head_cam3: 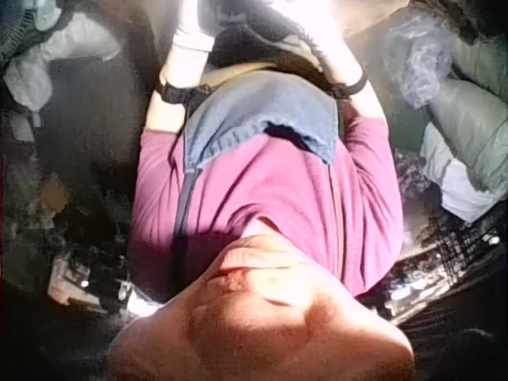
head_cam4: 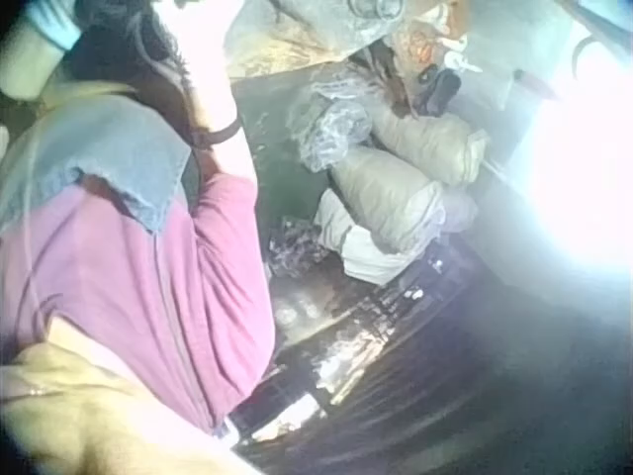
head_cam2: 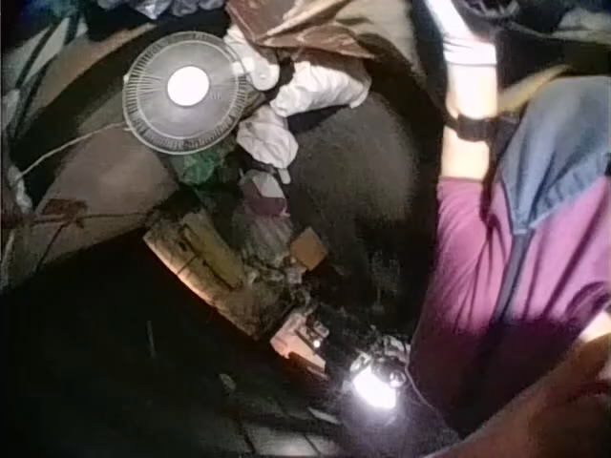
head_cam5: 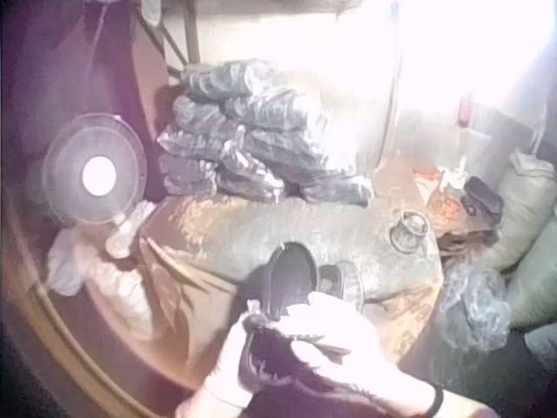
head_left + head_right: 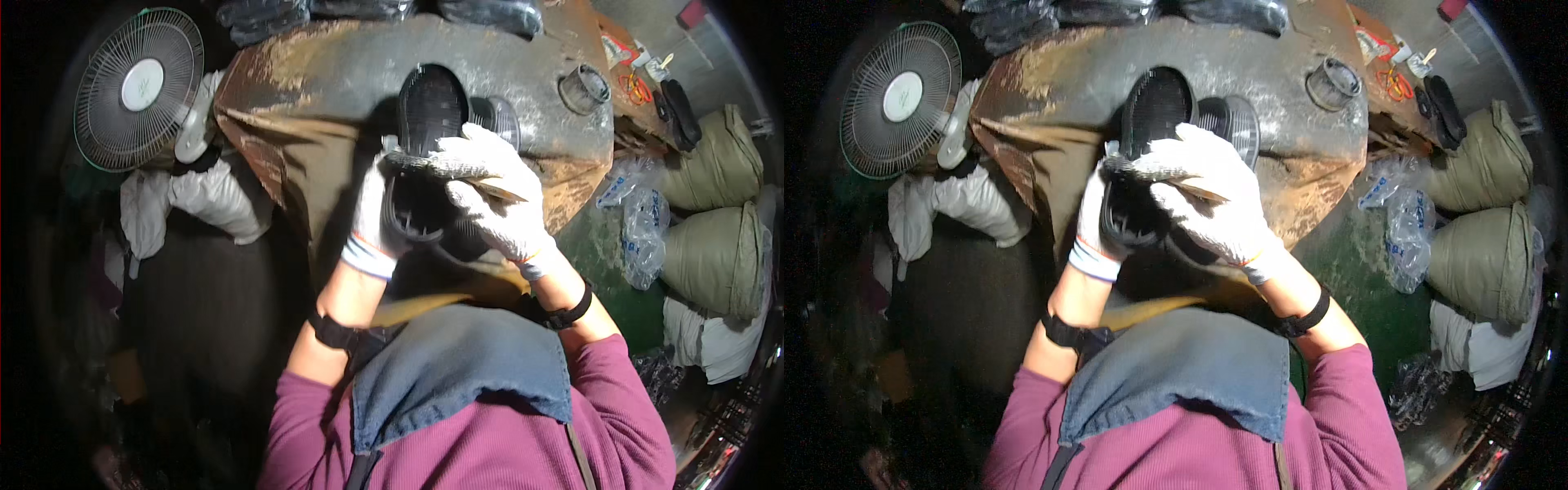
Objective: The person is applying adhesive to the soles of shoes using a brush and then stacking them.
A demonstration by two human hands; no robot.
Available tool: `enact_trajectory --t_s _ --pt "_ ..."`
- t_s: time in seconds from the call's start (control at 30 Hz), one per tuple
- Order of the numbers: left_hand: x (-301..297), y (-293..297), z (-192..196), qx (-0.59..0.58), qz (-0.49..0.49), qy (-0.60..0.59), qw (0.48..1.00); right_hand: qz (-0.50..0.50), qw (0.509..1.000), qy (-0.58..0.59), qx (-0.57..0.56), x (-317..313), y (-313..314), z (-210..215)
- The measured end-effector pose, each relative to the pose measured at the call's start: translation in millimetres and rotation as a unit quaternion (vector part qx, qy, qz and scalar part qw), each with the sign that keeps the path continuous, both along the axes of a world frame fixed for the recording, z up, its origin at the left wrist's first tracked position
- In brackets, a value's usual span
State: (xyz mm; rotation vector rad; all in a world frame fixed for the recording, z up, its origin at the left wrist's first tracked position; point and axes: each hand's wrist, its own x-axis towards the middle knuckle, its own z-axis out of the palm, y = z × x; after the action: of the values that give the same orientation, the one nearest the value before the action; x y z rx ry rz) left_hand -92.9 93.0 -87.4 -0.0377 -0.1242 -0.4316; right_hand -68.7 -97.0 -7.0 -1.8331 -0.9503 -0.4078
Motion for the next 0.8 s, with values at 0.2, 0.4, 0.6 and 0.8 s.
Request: enact_trajectory --t_s 0.2,0.4,0.6,0.8 --pt "16 24 25 0.06 -0.005 -0.041 0.997 0.073 0.992 -0.038 -0.099 -24 -11 6" --pt "23 51 45 0.23 0.061 -0.072 0.969 0.057 0.953 0.286 0.077 -28 -30 4" --pt "-9 57 51 0.805 0.404 -0.373 0.223 0.045 0.973 0.207 -0.09 -18 22 15" --pt "-45 27 2 0.805 0.372 -0.374 0.273 -0.102 0.988 0.112 -0.037 70 -23 -23"
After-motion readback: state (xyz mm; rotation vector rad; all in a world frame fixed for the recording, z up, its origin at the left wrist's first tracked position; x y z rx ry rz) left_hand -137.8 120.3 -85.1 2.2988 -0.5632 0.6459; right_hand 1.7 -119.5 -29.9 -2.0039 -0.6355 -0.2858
